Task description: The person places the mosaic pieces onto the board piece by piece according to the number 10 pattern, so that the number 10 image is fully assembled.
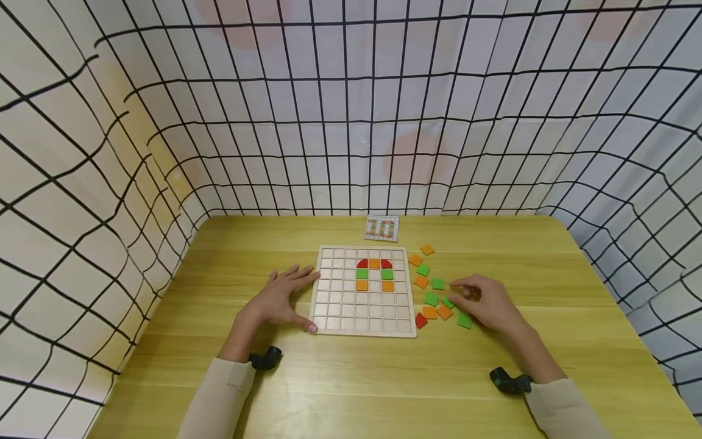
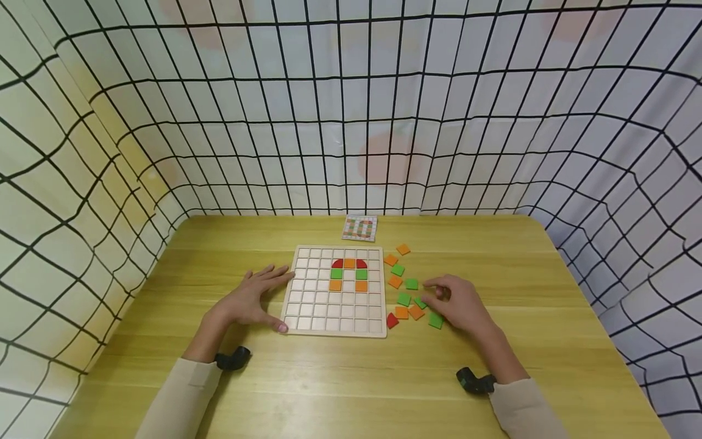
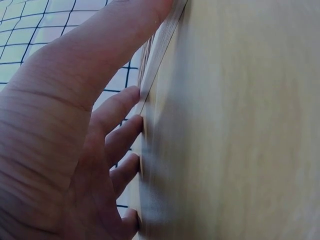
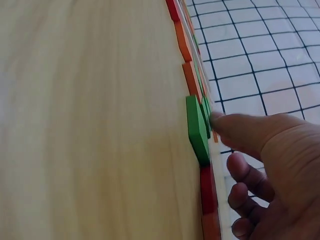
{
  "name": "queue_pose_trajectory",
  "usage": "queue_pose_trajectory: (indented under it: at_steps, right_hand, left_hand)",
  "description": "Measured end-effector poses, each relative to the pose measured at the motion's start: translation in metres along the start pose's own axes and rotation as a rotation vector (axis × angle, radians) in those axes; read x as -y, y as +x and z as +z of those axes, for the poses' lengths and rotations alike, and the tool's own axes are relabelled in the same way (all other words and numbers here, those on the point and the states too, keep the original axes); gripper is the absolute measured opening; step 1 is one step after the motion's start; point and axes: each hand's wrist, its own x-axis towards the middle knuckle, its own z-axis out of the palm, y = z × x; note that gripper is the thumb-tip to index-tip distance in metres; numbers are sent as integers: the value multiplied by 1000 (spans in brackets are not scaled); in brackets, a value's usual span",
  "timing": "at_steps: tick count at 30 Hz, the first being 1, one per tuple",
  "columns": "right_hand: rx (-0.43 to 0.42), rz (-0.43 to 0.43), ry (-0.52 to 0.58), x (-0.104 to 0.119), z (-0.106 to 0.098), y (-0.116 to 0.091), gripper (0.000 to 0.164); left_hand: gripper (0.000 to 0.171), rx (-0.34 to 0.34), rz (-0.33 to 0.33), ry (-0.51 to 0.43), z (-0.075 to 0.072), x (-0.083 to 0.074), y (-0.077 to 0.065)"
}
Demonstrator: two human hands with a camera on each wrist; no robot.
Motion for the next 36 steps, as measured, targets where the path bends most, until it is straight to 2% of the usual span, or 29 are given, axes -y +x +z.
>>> queue_pose_trajectory:
  at_steps: [9,18,22,36]
  right_hand:
    - [-24,17,55,-14,-7,-6,27]
    - [87,-42,23,-17,-12,-6,32]
    - [98,-76,5,-18,-12,-6,33]
    - [104,-83,-3,-22,-9,-6,27]
  left_hand:
    - [123,2,1,-2,0,1,0]
    - [123,3,2,3,0,0,0]
    - [123,-1,5,-1,0,0,0]
    - [123,-3,6,6,0,0,0]
